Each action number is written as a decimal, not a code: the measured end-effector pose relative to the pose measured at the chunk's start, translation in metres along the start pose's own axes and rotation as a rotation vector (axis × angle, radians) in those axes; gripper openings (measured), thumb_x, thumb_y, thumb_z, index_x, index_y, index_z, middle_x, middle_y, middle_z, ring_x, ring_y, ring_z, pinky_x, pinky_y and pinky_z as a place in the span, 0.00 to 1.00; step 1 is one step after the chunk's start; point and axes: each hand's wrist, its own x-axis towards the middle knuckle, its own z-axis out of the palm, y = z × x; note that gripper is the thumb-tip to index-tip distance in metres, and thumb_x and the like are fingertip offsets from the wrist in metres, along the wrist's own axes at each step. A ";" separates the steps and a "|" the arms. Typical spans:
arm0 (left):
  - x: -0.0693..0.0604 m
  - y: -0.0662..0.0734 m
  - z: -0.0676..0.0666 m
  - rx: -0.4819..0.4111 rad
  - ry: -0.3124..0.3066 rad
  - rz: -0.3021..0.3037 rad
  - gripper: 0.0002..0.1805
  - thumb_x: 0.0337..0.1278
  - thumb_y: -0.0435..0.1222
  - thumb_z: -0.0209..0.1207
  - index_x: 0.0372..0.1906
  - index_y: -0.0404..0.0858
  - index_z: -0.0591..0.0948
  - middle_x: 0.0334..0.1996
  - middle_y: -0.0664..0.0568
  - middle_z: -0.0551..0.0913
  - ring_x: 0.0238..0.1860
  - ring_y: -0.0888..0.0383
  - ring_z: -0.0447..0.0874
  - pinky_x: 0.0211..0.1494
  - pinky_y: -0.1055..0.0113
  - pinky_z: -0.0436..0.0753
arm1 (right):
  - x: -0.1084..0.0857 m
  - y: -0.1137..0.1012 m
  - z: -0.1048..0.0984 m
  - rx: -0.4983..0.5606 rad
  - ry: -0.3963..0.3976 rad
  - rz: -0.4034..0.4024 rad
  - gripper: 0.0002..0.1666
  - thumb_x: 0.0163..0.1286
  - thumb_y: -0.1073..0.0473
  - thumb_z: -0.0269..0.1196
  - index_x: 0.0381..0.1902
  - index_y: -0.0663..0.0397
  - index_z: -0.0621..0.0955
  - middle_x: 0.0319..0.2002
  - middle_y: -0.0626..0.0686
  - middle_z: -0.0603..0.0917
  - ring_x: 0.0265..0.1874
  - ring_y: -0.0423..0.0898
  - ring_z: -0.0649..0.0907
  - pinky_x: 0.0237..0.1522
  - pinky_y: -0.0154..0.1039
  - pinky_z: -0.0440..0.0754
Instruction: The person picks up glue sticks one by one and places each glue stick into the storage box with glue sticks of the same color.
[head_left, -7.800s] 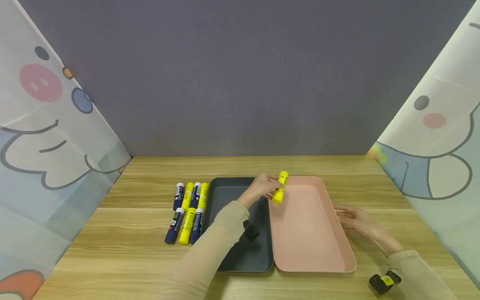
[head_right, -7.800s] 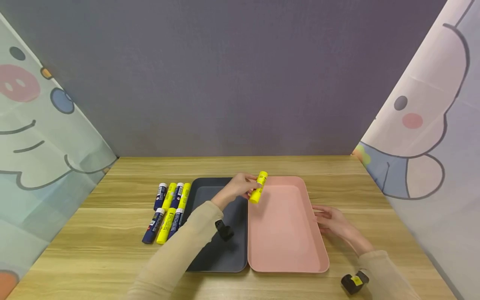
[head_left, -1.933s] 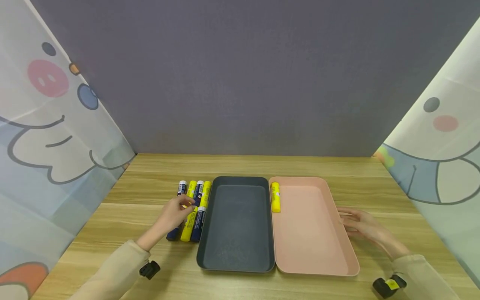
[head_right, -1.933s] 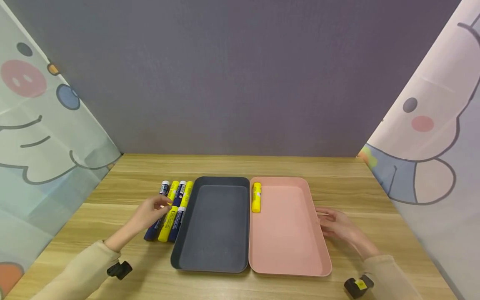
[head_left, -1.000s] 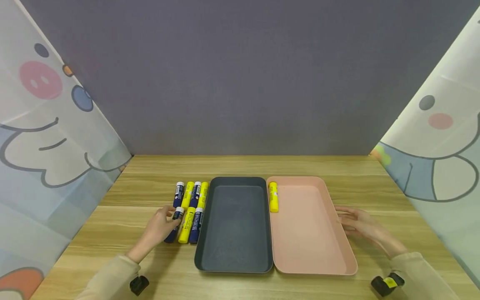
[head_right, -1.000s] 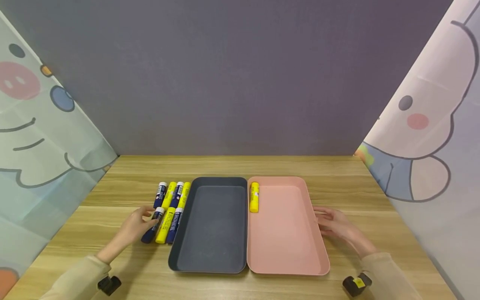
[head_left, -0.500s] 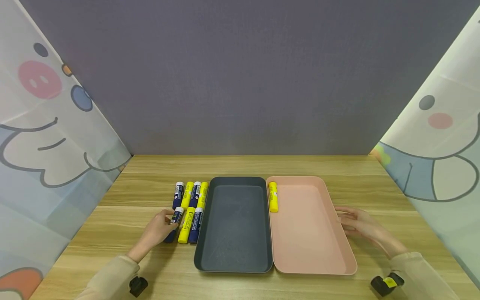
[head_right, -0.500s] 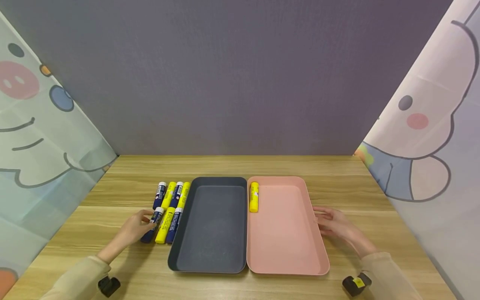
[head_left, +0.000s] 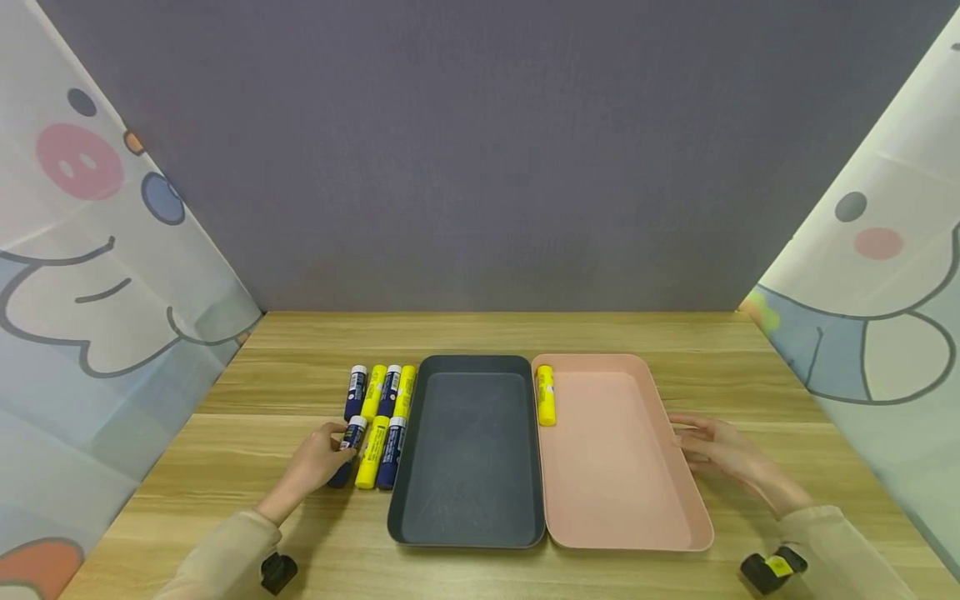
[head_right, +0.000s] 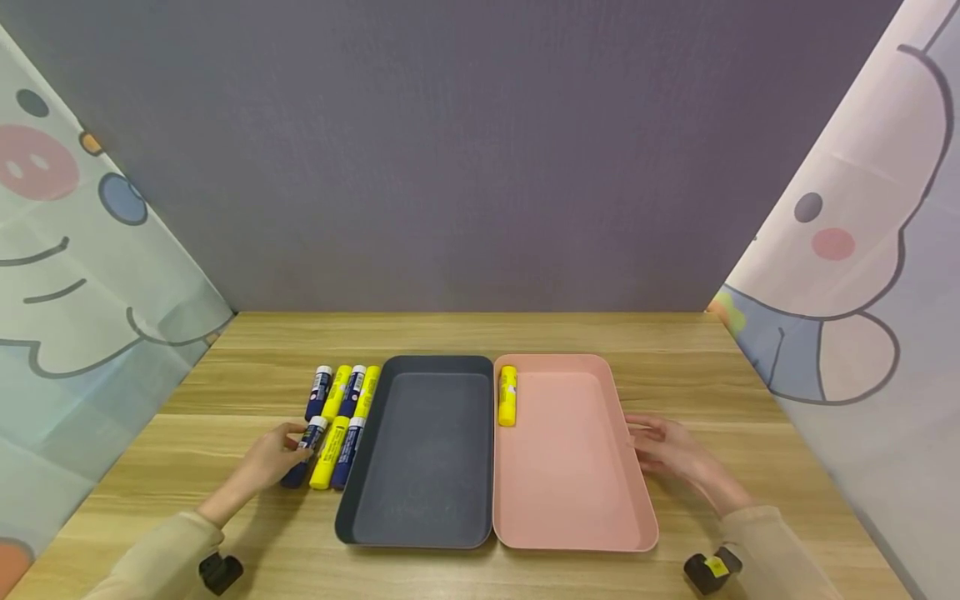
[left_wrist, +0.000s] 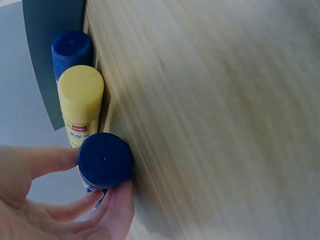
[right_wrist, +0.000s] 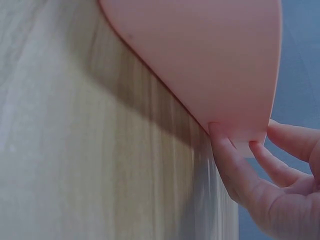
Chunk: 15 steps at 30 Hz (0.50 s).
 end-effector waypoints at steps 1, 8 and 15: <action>0.000 0.000 0.000 0.000 -0.002 0.000 0.24 0.48 0.30 0.56 0.49 0.18 0.67 0.29 0.37 0.78 0.29 0.51 0.76 0.29 0.61 0.76 | 0.000 0.000 0.000 0.000 -0.001 0.001 0.39 0.65 0.58 0.53 0.62 0.79 0.49 0.54 0.71 0.68 0.45 0.42 0.78 0.44 0.42 0.77; 0.000 0.000 0.000 -0.013 -0.019 -0.011 0.25 0.49 0.31 0.57 0.49 0.18 0.67 0.30 0.36 0.79 0.30 0.51 0.77 0.29 0.61 0.77 | 0.000 0.000 0.000 -0.002 0.003 -0.001 0.39 0.65 0.58 0.54 0.61 0.79 0.50 0.54 0.72 0.68 0.45 0.42 0.78 0.44 0.42 0.77; 0.000 0.000 -0.002 -0.026 -0.045 -0.019 0.25 0.49 0.31 0.56 0.49 0.18 0.67 0.32 0.34 0.78 0.32 0.48 0.78 0.31 0.60 0.78 | 0.000 0.000 0.000 0.014 -0.001 -0.003 0.40 0.65 0.58 0.54 0.61 0.80 0.49 0.53 0.71 0.69 0.45 0.42 0.78 0.44 0.41 0.77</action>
